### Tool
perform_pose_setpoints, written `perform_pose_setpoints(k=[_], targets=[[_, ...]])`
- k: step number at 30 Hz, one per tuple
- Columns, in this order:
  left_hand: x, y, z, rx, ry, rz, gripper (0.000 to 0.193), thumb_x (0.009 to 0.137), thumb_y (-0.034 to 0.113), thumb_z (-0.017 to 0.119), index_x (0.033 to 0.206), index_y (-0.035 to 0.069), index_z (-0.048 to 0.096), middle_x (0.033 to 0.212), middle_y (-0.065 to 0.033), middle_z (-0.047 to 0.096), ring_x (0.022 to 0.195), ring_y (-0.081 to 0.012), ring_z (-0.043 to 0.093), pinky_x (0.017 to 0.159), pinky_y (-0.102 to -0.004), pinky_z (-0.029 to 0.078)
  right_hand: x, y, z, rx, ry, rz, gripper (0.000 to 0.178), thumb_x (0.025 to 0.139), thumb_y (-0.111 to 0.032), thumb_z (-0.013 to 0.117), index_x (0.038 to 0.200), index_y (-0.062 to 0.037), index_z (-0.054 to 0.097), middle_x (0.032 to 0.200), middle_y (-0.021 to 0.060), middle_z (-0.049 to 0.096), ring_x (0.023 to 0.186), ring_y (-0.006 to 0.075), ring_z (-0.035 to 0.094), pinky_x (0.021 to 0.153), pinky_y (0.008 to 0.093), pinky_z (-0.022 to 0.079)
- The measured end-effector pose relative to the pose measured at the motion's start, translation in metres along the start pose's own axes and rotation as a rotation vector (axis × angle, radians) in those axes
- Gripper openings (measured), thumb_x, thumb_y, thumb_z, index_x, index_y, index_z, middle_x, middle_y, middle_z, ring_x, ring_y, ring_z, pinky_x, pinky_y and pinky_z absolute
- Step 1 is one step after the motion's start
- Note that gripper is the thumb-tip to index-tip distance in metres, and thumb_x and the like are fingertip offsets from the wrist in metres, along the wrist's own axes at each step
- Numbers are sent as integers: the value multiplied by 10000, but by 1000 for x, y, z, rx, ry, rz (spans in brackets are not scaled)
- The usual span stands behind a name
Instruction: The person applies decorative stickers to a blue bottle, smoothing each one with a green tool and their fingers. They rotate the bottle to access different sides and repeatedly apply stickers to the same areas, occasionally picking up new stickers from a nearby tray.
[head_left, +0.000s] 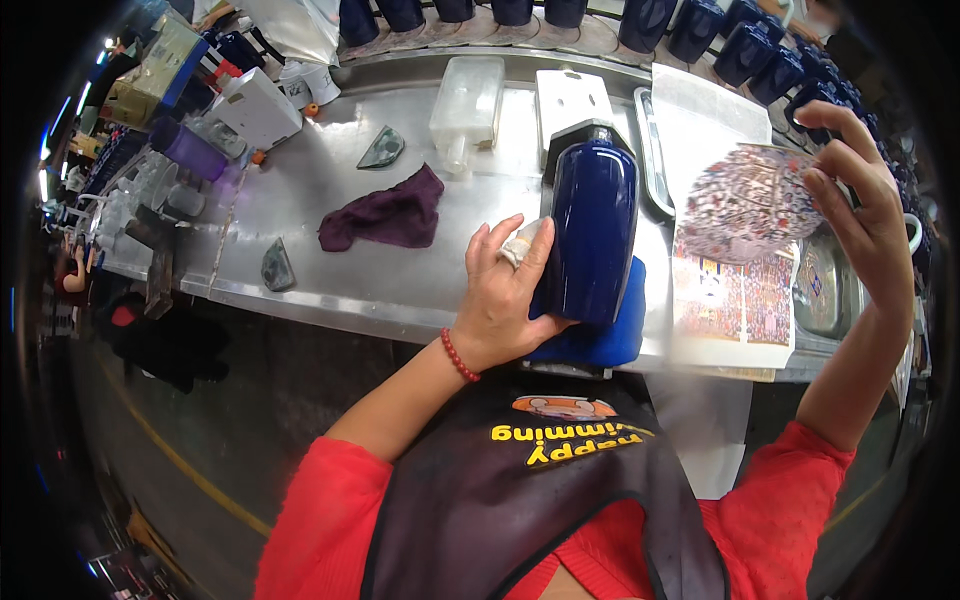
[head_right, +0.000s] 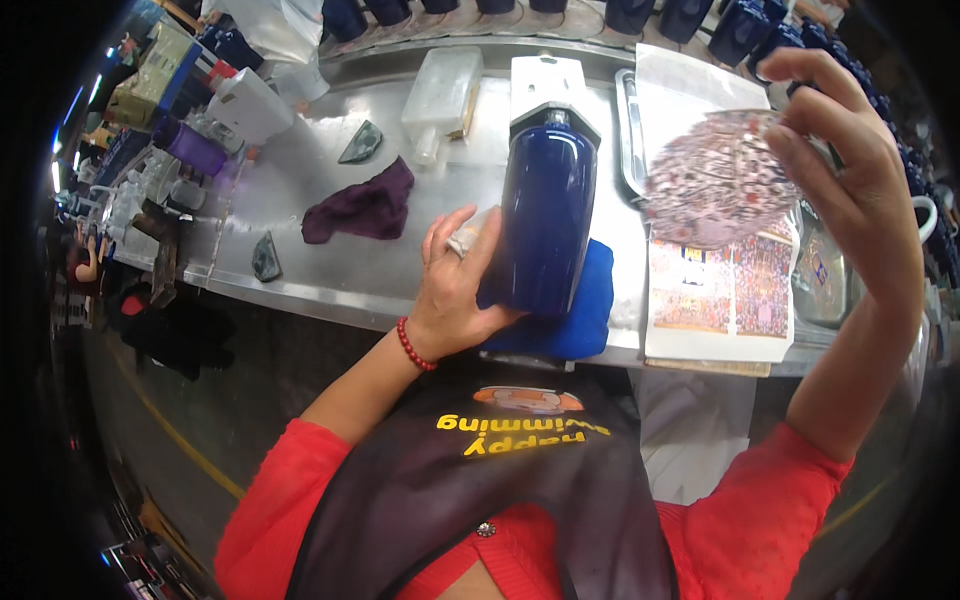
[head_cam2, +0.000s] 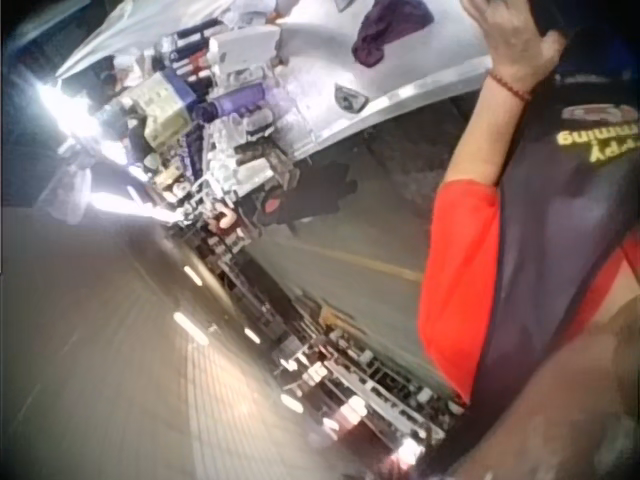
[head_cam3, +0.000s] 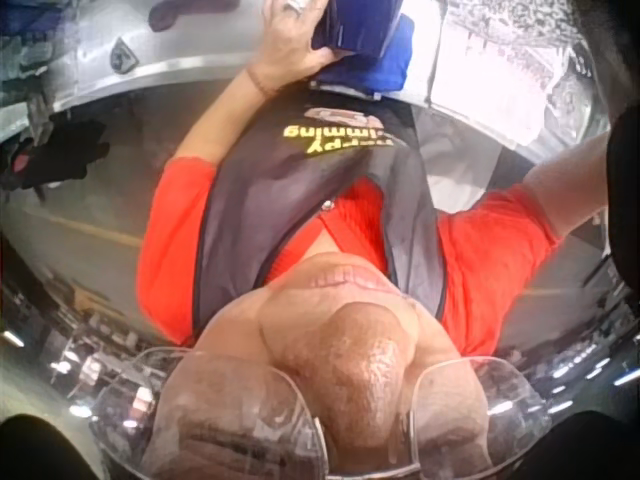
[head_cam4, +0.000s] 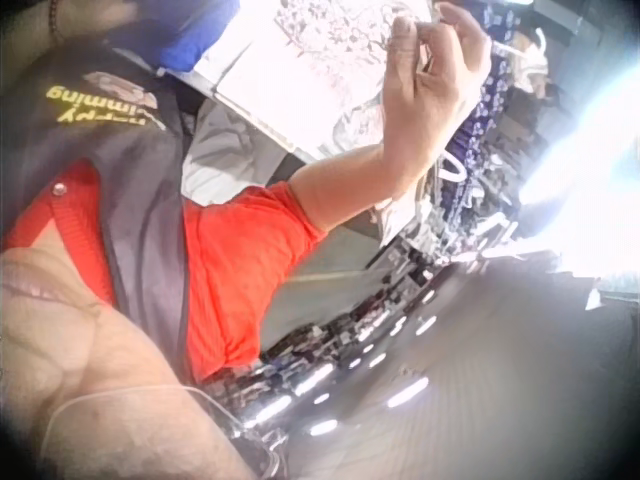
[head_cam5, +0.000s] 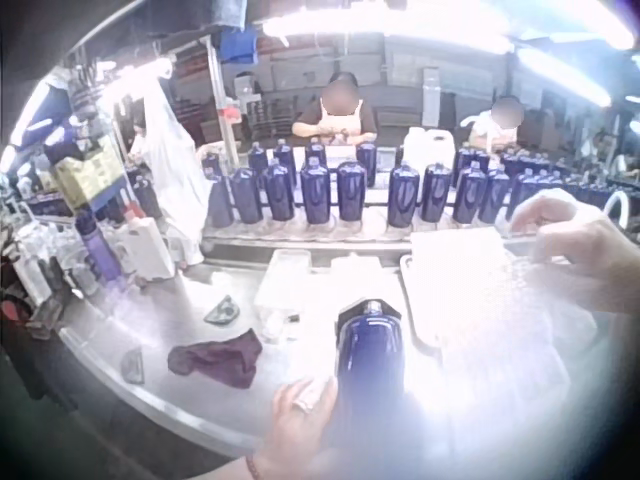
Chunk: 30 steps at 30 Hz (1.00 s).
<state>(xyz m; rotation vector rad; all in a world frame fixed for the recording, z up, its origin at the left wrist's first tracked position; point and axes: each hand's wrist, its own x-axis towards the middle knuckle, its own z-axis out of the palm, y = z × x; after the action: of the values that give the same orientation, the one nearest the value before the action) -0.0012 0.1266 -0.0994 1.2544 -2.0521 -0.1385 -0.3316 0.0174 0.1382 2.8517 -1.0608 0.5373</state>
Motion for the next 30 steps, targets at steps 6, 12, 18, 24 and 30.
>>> perform_pose_setpoints(k=[6, 12, 18, 24, 30], targets=[[-1, -6, -3, -95, -76, 21, 1099, 808, 627, 750, 1573, -29, 313, 1354, -289, 518, 1419, -451, 318, 1191, -554, 200, 13, -65, 1, 92, -104, -74, 187, 1004, -141, 619, 864, -17, 614, 1373, 204, 558, 1006, 201, 678, 760, 316, 526], [54, -4, -39, -892, -338, -8, 1163, 870, 916, 267, 1484, -50, 477, 1625, -277, 292, 1549, -381, 168, 1244, -491, 94, 11, -100, -7, 135, 23, -192, 172, 945, -154, 661, 867, -6, 623, 1393, 274, 542, 1116, 303, 667, 859, 363, 534], [56, 17, -49, -1360, -292, -98, 650, 1068, 539, 449, 1279, -44, 643, 1531, -236, 460, 1456, -292, 391, 1213, -458, 247, 8, -96, 51, 478, 107, -97, 62, 854, -41, 713, 879, 7, 683, 1304, 221, 601, 1103, 274, 648, 859, 353, 523], [52, 34, -62, -1100, -61, -362, 163, 949, 199, 695, 909, 49, 644, 960, -37, 650, 942, -154, 563, 982, -359, 403, -20, -91, 78, 542, 90, 73, 38, 834, -16, 699, 868, 0, 689, 1309, 241, 600, 1145, 282, 636, 893, 351, 515], [56, 23, -60, -816, 80, -356, 151, 899, 171, 731, 875, 44, 653, 913, -64, 650, 963, -207, 563, 996, -375, 372, -7, -82, 89, 546, 190, 168, 125, 913, -53, 670, 823, 25, 632, 1265, 184, 621, 927, 188, 650, 745, 284, 519]])
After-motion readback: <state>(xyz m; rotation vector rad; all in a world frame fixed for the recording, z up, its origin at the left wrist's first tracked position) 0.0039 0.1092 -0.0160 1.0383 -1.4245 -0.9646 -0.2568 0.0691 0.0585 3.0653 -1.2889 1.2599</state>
